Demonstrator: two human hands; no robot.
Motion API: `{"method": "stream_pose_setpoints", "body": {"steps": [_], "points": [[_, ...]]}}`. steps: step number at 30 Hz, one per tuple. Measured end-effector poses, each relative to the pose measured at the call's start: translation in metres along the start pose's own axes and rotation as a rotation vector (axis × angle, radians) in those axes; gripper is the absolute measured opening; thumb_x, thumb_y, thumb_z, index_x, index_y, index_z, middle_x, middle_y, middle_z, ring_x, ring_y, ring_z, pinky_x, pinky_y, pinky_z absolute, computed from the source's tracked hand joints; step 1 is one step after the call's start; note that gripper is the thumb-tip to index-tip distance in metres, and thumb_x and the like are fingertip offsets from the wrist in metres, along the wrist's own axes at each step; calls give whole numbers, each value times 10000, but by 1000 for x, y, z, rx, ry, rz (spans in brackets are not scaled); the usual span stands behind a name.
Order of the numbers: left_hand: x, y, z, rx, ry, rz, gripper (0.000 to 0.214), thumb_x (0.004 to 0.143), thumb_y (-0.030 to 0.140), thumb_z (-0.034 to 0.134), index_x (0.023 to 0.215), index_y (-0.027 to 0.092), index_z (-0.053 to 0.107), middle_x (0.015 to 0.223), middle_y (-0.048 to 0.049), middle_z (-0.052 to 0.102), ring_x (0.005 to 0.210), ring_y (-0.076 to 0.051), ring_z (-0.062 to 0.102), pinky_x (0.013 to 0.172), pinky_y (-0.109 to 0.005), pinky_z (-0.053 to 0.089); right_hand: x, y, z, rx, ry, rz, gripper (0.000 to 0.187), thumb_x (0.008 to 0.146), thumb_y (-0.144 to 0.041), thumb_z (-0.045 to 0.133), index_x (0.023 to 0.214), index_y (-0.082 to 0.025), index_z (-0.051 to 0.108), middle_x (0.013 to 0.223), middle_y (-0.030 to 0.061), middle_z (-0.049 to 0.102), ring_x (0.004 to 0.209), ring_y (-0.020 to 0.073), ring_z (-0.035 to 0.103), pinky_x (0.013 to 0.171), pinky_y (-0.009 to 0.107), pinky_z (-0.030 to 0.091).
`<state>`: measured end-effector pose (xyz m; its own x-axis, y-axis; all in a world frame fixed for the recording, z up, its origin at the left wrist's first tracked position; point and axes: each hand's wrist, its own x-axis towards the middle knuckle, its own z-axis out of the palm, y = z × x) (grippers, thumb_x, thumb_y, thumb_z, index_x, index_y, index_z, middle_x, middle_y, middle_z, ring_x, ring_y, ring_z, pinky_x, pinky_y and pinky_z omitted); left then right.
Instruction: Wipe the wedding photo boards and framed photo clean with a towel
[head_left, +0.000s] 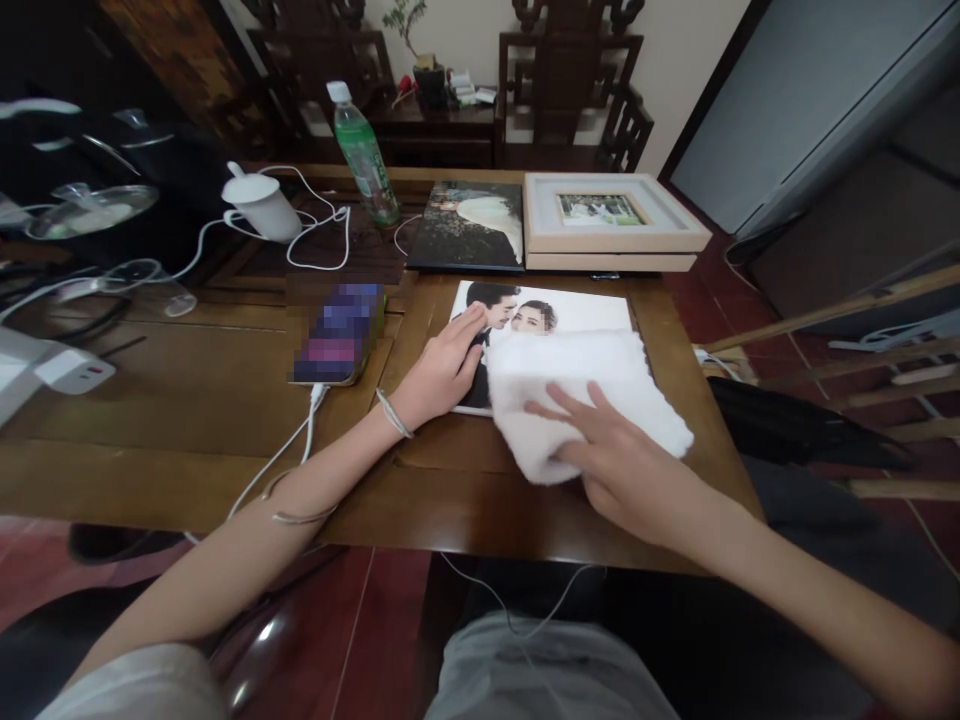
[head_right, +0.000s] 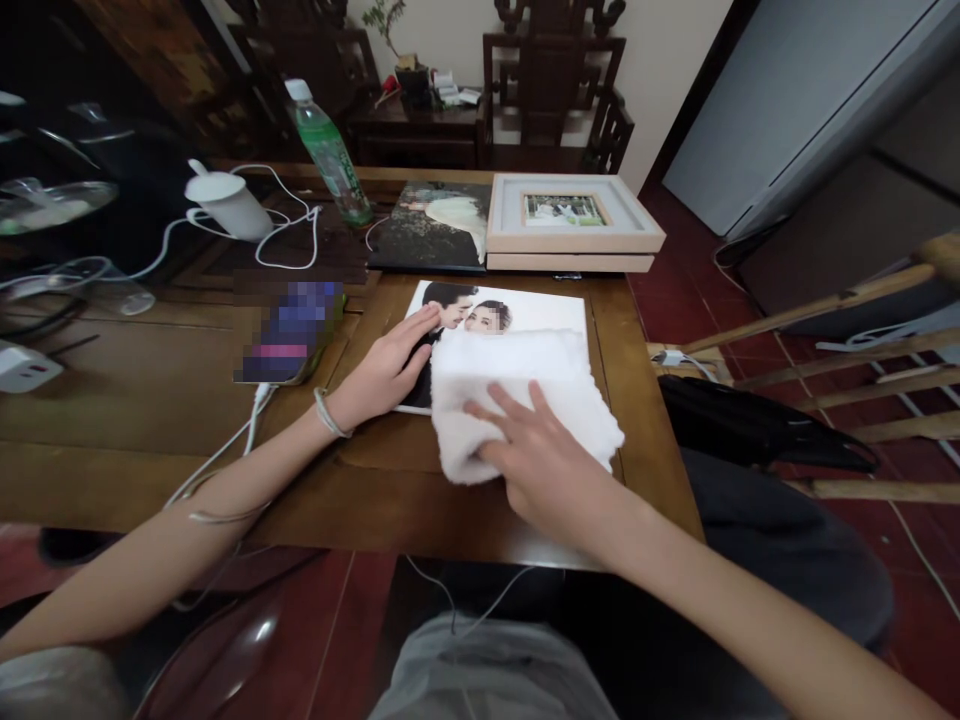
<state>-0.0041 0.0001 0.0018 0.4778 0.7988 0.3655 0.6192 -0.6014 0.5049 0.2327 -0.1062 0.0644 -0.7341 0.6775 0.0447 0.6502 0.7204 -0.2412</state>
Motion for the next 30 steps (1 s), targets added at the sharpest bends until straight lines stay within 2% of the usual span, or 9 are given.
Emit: {"method": "stream_pose_setpoints", "body": {"steps": [2,5,9,12,17,21,24,27,30], "points": [[0,0,-1,-4,-1,-1,461,948,212,363,1400,137,415,1498,-128,386,1408,-243,318,1182,-472,253,-8,-2,-6,26,-35,-22,448,624,68,406,868,-179,689,1410,91,505,1358,319,371,1090,614,322],[0,-1,0,-9,3,1,456,950,224,365,1395,148,424,1498,-124,387,1407,-240,323,1176,-478,264,2,15,-16,57,-55,13,495,627,58,404,935,-204,689,1347,91,570,1314,288,442,1083,558,365],[-1,-1,2,-24,16,-4,448,959,254,361,1393,168,433,1498,-107,391,1404,-230,329,1172,-481,271,42,55,-20,14,3,77,513,678,59,404,1013,-219,676,1193,62,674,1324,289,431,1078,567,348],[0,3,1,-55,35,-37,449,982,312,328,1388,158,441,1489,-106,407,1396,-227,344,1173,-462,271,74,73,-13,-85,74,144,449,731,20,435,1068,-175,659,1247,134,631,1324,351,416,1026,616,354],[0,11,-6,-147,203,-40,515,1007,440,224,1409,182,418,1484,-92,420,1383,-212,367,1171,-424,268,100,53,3,-180,48,87,525,715,36,455,1165,-172,627,1448,130,457,1370,385,319,1033,677,277],[-1,8,-7,-177,335,-51,557,1004,494,138,1418,234,406,1506,-60,389,1397,-203,339,1176,-415,245,89,22,9,-102,-14,-166,436,748,26,457,1063,-180,677,1412,91,509,1385,336,312,1083,647,236],[-1,7,-6,-190,349,-62,580,1003,492,90,1396,247,438,1504,-51,393,1395,-206,344,1170,-426,257,66,10,4,-28,-73,-275,435,719,49,453,984,-199,693,1379,64,547,1382,292,335,1110,613,237],[-1,9,-6,-173,280,-67,572,1004,489,107,1394,235,439,1495,-60,407,1390,-208,355,1165,-432,275,38,10,-8,58,-136,-255,491,668,67,440,966,-235,688,1380,15,548,1379,246,350,1137,553,257],[-1,10,-4,-101,161,-64,547,998,480,226,1408,171,416,1492,-105,402,1396,-224,343,1174,-427,263,18,23,-21,79,-118,-121,500,641,61,413,938,-234,687,1353,30,572,1343,230,411,1131,497,305]]}}
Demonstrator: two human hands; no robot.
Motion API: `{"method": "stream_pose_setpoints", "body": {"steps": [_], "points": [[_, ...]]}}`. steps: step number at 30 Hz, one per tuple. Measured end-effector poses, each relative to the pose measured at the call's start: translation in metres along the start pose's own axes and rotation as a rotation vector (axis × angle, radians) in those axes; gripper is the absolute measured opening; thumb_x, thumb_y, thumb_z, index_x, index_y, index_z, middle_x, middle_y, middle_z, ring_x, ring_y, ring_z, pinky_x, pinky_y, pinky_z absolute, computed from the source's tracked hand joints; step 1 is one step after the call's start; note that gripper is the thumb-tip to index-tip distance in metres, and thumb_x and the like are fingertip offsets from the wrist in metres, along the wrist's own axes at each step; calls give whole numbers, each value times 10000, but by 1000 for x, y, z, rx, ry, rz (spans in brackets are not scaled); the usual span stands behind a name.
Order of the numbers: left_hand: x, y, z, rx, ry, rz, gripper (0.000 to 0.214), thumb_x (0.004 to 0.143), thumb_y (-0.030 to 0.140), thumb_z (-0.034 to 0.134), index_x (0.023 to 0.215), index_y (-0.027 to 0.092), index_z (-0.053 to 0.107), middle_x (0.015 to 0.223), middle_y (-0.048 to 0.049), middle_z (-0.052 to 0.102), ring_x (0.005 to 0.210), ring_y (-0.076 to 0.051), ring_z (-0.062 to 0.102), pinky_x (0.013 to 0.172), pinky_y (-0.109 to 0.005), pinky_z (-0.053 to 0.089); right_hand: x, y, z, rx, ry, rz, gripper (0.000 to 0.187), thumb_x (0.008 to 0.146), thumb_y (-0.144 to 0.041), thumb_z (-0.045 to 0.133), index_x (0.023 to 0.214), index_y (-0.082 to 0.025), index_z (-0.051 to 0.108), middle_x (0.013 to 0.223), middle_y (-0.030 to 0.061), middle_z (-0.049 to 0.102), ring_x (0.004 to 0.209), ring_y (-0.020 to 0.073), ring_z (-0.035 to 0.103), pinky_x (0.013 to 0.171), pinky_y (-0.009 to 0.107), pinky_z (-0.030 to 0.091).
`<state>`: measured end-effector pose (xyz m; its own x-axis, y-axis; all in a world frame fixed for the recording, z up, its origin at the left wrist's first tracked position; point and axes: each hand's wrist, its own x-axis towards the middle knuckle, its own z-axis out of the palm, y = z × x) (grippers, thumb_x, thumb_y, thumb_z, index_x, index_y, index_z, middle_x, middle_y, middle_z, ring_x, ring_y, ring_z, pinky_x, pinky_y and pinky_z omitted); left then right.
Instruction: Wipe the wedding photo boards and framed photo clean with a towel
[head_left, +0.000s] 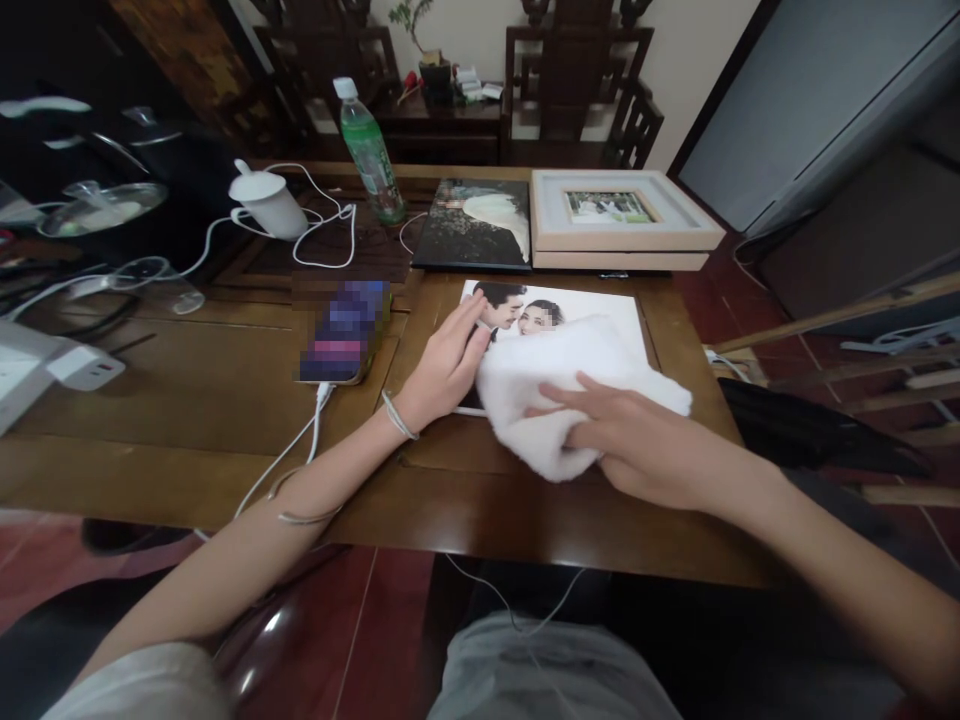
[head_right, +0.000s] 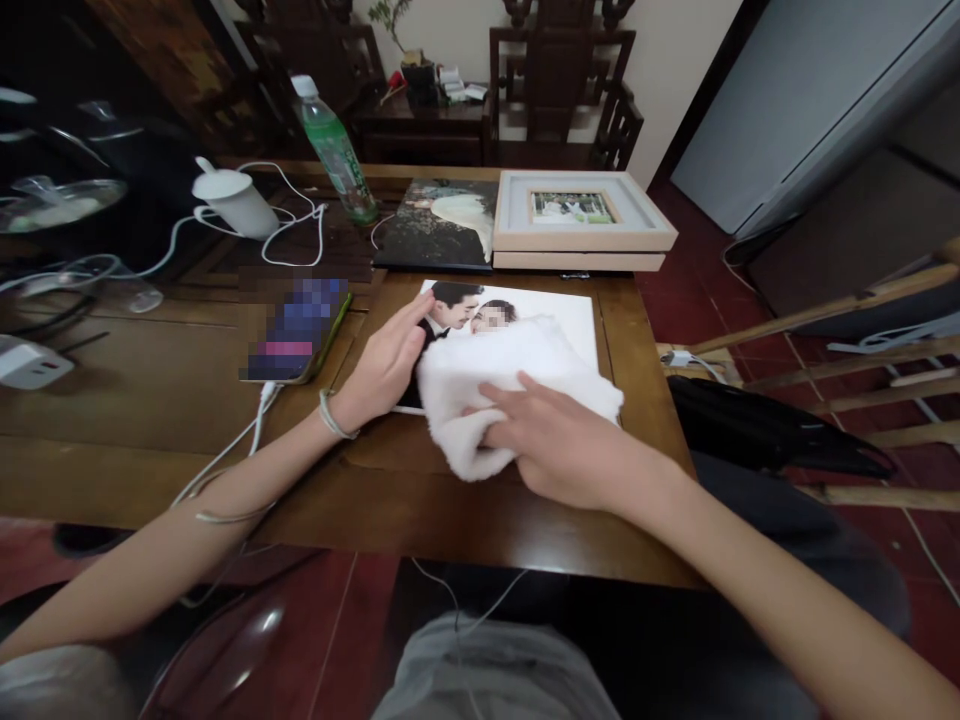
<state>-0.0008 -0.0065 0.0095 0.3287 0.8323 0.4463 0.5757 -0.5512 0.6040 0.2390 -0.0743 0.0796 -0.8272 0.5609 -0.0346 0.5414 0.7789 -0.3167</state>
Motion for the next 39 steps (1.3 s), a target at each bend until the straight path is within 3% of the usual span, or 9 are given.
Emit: {"method": "stream_pose_setpoints", "body": {"steps": [4,9,15,20,24,27,30,34,39], "points": [[-1,-3,5,87,-120,-12,506,980,396,356,1420,149,389,1508,-129,369,1413,-247,306,1167,-458,273,-2,30,-9,-41,103,169,502,614,54,382,899,-228,684,1114,36,706,1263,245,511,1078,482,356],[-2,-6,6,132,-162,21,503,961,323,398,1425,129,374,1522,-150,333,1423,-262,282,1156,-489,279,42,63,-13,-30,257,264,423,664,-11,391,913,-192,681,899,36,725,934,222,648,865,353,456],[-1,-7,5,150,-151,57,476,951,306,409,1394,131,420,1477,-150,408,1397,-272,333,1156,-485,285,116,58,-21,258,277,285,409,709,-80,401,1007,-197,656,828,27,708,646,173,609,597,261,439],[-2,-8,5,156,-125,61,446,952,301,416,1367,144,455,1413,-141,487,1355,-264,399,1137,-476,323,141,52,-27,166,238,242,366,699,-77,396,899,-196,677,816,42,709,676,200,606,672,290,447],[-2,-8,5,131,-139,54,468,955,306,412,1395,149,421,1479,-138,410,1399,-259,333,1157,-477,288,113,70,-30,131,242,273,357,674,-75,410,873,-167,691,850,60,725,787,235,634,781,339,463],[-3,-6,5,120,-154,34,504,957,308,405,1423,118,376,1513,-156,350,1422,-257,284,1169,-470,260,73,90,-28,39,335,308,427,650,-71,407,941,-157,708,1050,60,722,998,272,630,910,394,447],[-3,-6,6,108,-146,12,515,962,310,393,1443,133,344,1519,-148,341,1423,-257,281,1169,-478,253,26,99,-16,-61,373,418,502,633,-49,401,1018,-170,700,1102,53,713,1096,287,616,976,469,437],[-4,-7,7,116,-140,5,493,967,305,380,1438,160,355,1520,-135,344,1420,-260,287,1162,-494,260,-30,70,8,-140,332,386,428,627,-28,427,924,-188,692,1358,90,560,1276,330,485,1065,593,352],[-3,-7,6,142,-161,9,486,963,305,393,1424,152,375,1520,-139,340,1421,-263,284,1162,-487,265,-68,12,24,-63,251,123,355,608,19,413,715,-235,636,1392,29,525,1379,275,331,1140,598,254]]}}
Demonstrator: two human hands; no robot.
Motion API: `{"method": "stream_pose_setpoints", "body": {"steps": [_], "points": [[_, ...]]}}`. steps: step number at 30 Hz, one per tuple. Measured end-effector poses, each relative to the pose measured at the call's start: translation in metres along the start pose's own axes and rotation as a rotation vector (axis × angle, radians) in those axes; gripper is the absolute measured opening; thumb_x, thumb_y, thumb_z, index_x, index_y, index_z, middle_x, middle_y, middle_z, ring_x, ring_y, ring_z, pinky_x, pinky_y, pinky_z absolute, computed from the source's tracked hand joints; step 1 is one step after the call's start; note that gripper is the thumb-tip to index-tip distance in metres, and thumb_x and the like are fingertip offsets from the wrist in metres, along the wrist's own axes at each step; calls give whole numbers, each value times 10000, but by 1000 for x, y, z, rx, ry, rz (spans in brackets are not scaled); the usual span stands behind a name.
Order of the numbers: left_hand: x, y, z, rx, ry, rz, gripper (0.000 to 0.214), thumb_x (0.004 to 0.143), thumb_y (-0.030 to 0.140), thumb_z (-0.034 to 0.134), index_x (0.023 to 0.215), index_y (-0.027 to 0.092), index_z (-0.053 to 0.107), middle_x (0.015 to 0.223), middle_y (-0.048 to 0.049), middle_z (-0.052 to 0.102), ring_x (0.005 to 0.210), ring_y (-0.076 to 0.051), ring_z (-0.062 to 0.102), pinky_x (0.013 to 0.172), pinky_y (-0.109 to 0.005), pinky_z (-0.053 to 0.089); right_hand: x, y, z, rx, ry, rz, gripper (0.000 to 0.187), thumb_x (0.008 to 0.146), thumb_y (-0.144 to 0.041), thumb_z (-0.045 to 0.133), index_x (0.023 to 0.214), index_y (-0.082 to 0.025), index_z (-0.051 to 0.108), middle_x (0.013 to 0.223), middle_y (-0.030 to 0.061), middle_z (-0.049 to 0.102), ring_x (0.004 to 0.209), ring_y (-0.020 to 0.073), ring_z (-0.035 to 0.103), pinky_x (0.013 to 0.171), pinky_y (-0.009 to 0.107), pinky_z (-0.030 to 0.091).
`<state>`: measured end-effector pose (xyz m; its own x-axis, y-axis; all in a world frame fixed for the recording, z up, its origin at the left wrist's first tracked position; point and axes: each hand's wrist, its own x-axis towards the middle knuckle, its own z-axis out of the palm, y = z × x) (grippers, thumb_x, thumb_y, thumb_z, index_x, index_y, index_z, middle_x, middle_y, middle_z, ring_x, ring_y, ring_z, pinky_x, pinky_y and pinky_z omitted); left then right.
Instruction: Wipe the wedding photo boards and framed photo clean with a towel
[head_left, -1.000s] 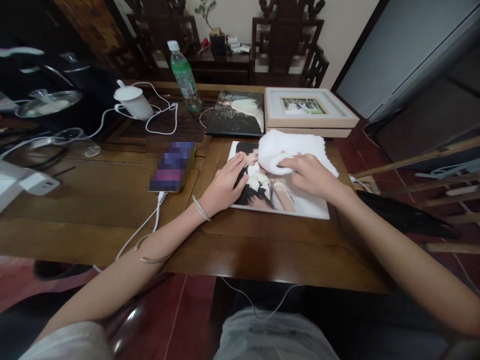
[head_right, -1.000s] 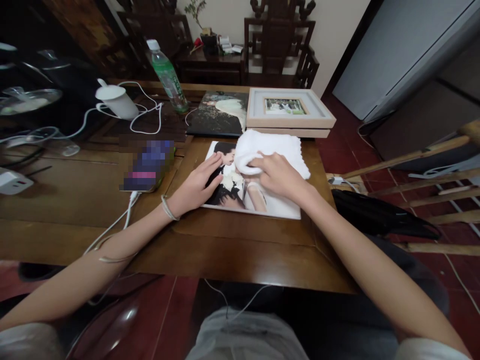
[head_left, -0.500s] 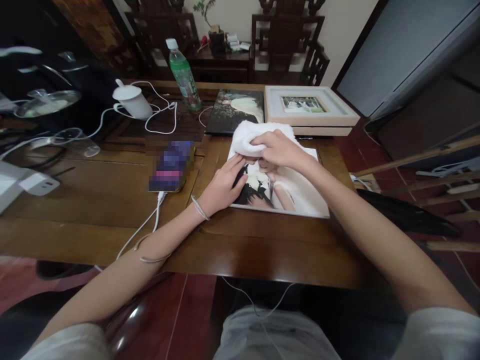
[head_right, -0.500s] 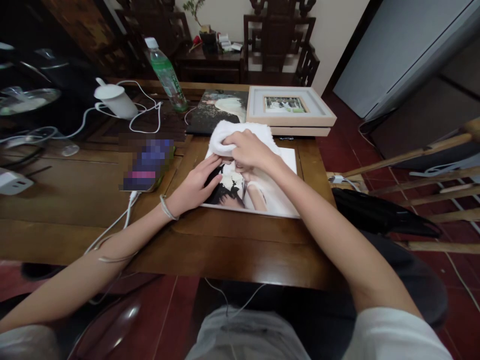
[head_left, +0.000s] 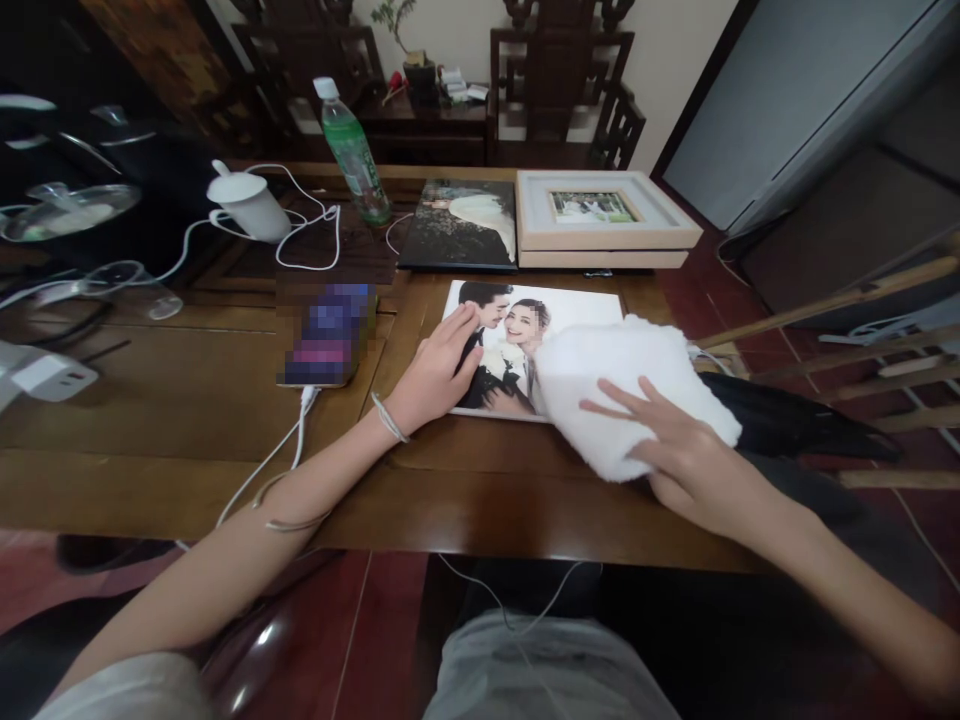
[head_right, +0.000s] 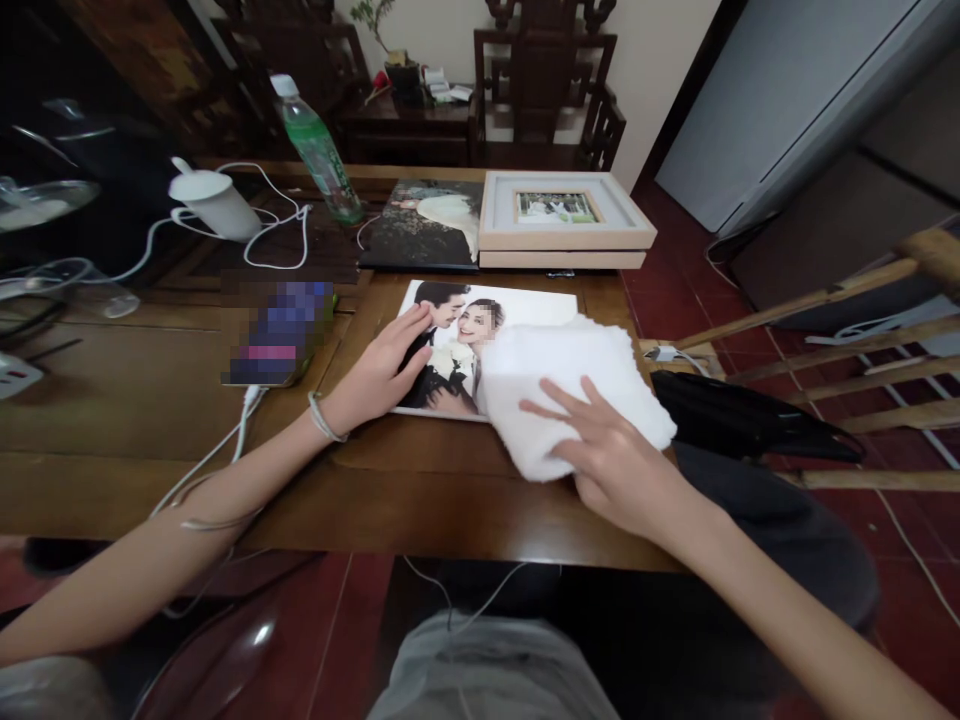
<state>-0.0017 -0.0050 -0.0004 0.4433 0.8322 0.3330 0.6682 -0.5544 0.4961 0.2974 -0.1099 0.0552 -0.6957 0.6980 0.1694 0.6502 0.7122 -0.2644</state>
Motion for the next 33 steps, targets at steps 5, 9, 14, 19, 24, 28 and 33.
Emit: {"method": "stream_pose_setpoints", "body": {"steps": [5,9,14,19,24,28,33], "points": [[1,0,-4,4,-16,13,481,959,306,406,1416,157,386,1519,-132,344,1418,-263,289,1168,-479,253,9,5,-7,38,6,12,352,600,1,417,714,-241,646,1365,21,551,1326,264,424,1131,542,316],[2,0,-4,5,-24,10,465,972,304,373,1414,160,387,1518,-124,349,1419,-244,288,1174,-463,239,39,56,-12,-13,67,94,369,614,-39,407,793,-232,666,1239,12,654,1242,266,528,1083,490,391],[1,-4,1,5,-38,-36,504,986,297,305,1469,154,287,1546,-122,292,1437,-237,244,1173,-465,229,70,117,-18,-102,132,275,359,634,-77,407,833,-211,674,917,32,750,912,267,701,838,408,541],[1,-5,2,41,-53,-21,521,981,287,295,1475,125,270,1567,-131,234,1447,-240,211,1173,-462,225,62,109,-10,-113,156,261,383,643,-66,401,864,-231,666,1055,21,730,1036,269,664,937,452,502],[1,-4,1,57,-48,-5,509,978,279,297,1468,140,290,1555,-121,270,1444,-241,220,1173,-467,231,10,41,3,-40,153,127,320,653,-20,411,782,-221,624,1375,45,547,1319,288,429,1102,549,350],[2,-3,1,63,-47,-16,510,973,279,315,1462,135,307,1551,-122,280,1439,-248,236,1177,-460,229,-27,-1,6,30,100,-16,272,661,20,411,693,-207,557,1403,64,516,1376,293,329,1132,590,277],[3,-3,-1,52,-66,-22,509,969,279,317,1455,127,323,1545,-128,292,1435,-253,244,1174,-468,235,-27,2,-1,67,66,-54,292,655,18,407,709,-213,577,1381,53,540,1371,253,348,1142,545,287]]}}
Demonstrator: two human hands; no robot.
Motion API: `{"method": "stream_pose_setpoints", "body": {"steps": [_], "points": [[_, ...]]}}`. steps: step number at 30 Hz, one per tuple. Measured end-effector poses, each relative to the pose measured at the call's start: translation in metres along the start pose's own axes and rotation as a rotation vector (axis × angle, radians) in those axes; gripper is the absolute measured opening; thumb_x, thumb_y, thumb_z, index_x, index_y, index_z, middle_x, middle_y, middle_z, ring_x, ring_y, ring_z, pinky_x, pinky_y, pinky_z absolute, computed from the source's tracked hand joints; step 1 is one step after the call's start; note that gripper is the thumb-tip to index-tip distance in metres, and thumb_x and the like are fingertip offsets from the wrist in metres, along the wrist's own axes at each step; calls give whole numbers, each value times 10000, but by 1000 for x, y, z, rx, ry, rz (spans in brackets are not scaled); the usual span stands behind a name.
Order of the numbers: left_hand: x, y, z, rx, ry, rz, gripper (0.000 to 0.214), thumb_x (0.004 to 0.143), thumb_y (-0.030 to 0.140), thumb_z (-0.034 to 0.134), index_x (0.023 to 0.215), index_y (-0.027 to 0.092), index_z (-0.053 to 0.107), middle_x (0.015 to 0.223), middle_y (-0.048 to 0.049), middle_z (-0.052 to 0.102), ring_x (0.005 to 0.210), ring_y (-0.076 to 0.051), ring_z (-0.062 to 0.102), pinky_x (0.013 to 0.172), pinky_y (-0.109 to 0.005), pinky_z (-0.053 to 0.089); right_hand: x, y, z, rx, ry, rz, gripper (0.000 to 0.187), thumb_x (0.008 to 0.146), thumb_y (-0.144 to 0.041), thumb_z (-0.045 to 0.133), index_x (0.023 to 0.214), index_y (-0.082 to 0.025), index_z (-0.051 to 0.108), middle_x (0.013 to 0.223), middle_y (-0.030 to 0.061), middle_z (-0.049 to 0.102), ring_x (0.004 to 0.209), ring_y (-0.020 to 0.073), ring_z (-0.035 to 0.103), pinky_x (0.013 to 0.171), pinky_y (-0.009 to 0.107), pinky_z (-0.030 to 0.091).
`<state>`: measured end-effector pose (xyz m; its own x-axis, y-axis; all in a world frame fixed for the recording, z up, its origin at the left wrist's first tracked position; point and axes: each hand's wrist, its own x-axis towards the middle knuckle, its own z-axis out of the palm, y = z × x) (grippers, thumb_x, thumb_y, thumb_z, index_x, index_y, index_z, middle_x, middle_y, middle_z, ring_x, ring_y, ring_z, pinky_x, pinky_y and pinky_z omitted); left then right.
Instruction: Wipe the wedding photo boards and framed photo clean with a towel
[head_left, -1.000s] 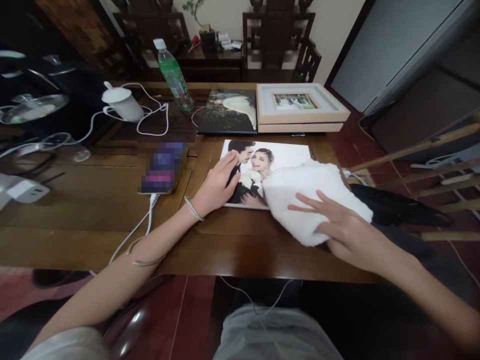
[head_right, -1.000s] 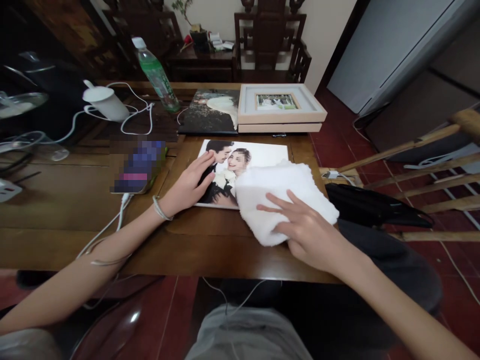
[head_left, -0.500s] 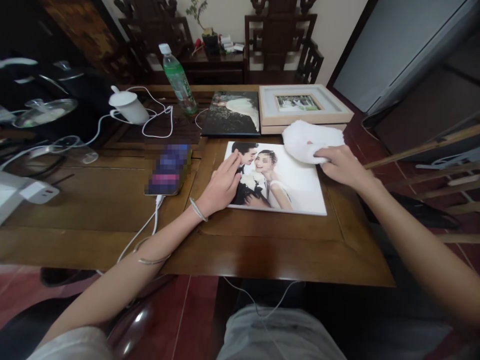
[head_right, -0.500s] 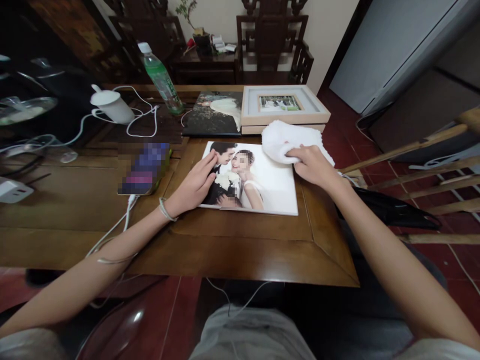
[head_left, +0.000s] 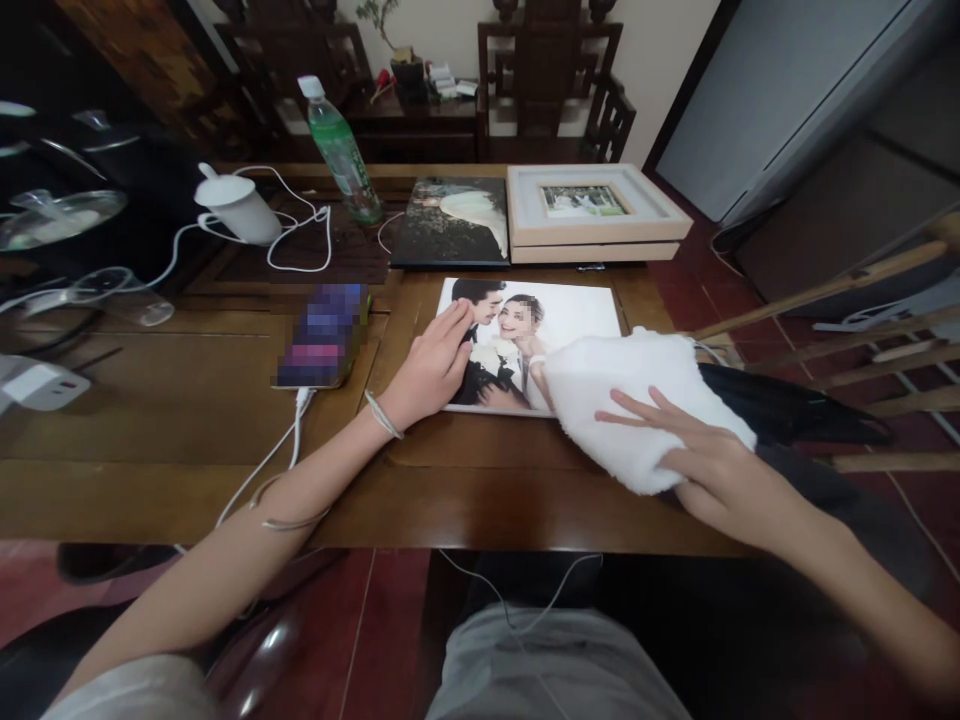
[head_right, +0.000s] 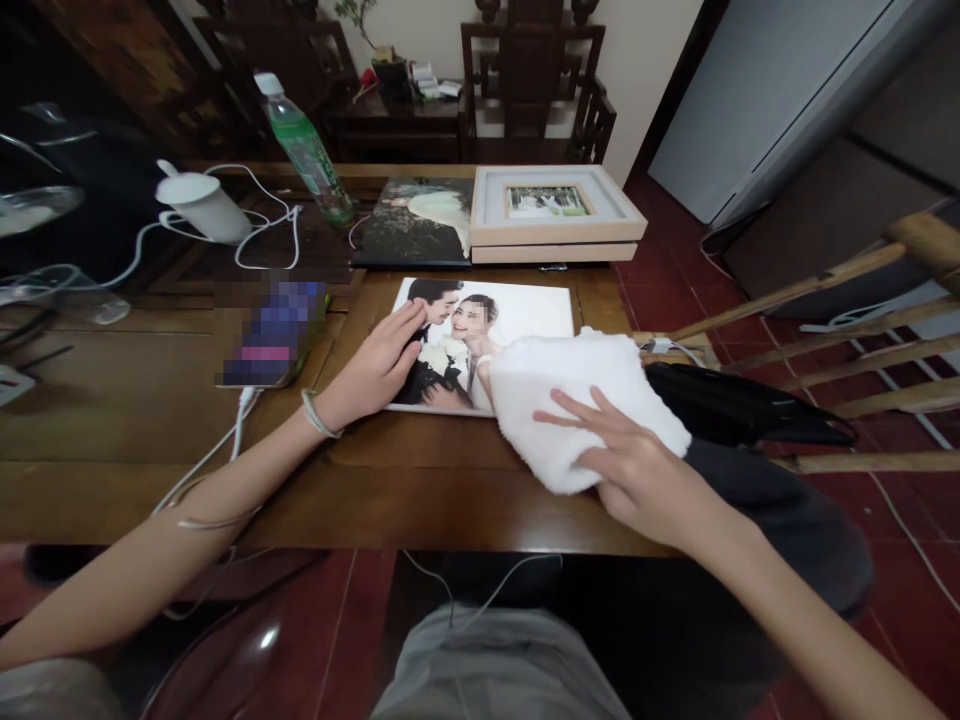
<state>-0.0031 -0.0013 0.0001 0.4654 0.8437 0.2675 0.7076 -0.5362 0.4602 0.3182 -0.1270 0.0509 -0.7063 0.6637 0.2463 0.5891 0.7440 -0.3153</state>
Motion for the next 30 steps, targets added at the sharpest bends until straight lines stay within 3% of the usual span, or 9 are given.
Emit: {"method": "stream_pose_setpoints", "body": {"steps": [5,9,12,15,18,21,24,27,30], "points": [[0,-1,-1,-10,-10,19,506,971,290,304,1453,138,329,1546,-124,290,1437,-256,239,1170,-486,236,35,45,-9,-28,-2,137,349,641,-24,390,777,-227,638,1289,25,622,1299,247,468,1106,498,356],[0,-2,0,-14,-5,25,501,978,289,290,1459,150,316,1552,-115,279,1440,-249,231,1168,-486,237,71,90,-13,-117,17,234,379,626,-73,387,825,-227,671,983,15,741,993,248,674,923,412,497],[-1,-3,1,-14,0,30,501,981,286,291,1463,149,309,1550,-117,286,1441,-243,230,1167,-482,239,94,117,-14,-182,65,284,395,606,-94,398,848,-197,692,879,33,742,870,249,689,805,364,517],[-1,-2,2,-22,16,31,496,982,281,295,1464,162,309,1547,-114,293,1440,-240,234,1166,-484,238,103,124,-12,-196,104,305,448,600,-74,398,907,-180,706,924,49,744,910,260,687,822,375,520],[-2,-1,3,-32,43,27,487,984,275,301,1462,184,315,1545,-105,301,1437,-238,240,1163,-492,239,94,107,-7,-178,83,273,493,613,-36,390,961,-201,698,1062,45,728,1081,271,641,950,451,488],[-2,1,3,-30,48,19,486,983,271,301,1459,172,321,1543,-115,301,1437,-238,242,1161,-487,249,70,72,-2,-138,60,222,459,635,-16,397,933,-221,678,1283,37,626,1275,272,494,1063,529,403],[-3,2,3,-28,42,12,493,981,268,304,1462,159,313,1548,-124,285,1440,-241,234,1160,-488,253,39,31,3,-74,42,165,381,651,-1,405,840,-222,652,1397,35,526,1345,278,390,1111,575,329],[-3,1,3,-30,39,16,496,979,264,310,1468,180,302,1551,-111,283,1442,-238,228,1161,-493,246,16,-3,7,-28,3,94,361,634,18,427,780,-250,620,1430,-11,485,1373,257,337,1164,527,254],[-2,0,2,-29,26,11,498,978,275,309,1466,174,306,1551,-112,284,1442,-239,228,1164,-487,243,9,-21,9,-28,-27,24,356,604,10,456,748,-281,602,1448,-53,452,1378,247,327,1180,467,231]]}}
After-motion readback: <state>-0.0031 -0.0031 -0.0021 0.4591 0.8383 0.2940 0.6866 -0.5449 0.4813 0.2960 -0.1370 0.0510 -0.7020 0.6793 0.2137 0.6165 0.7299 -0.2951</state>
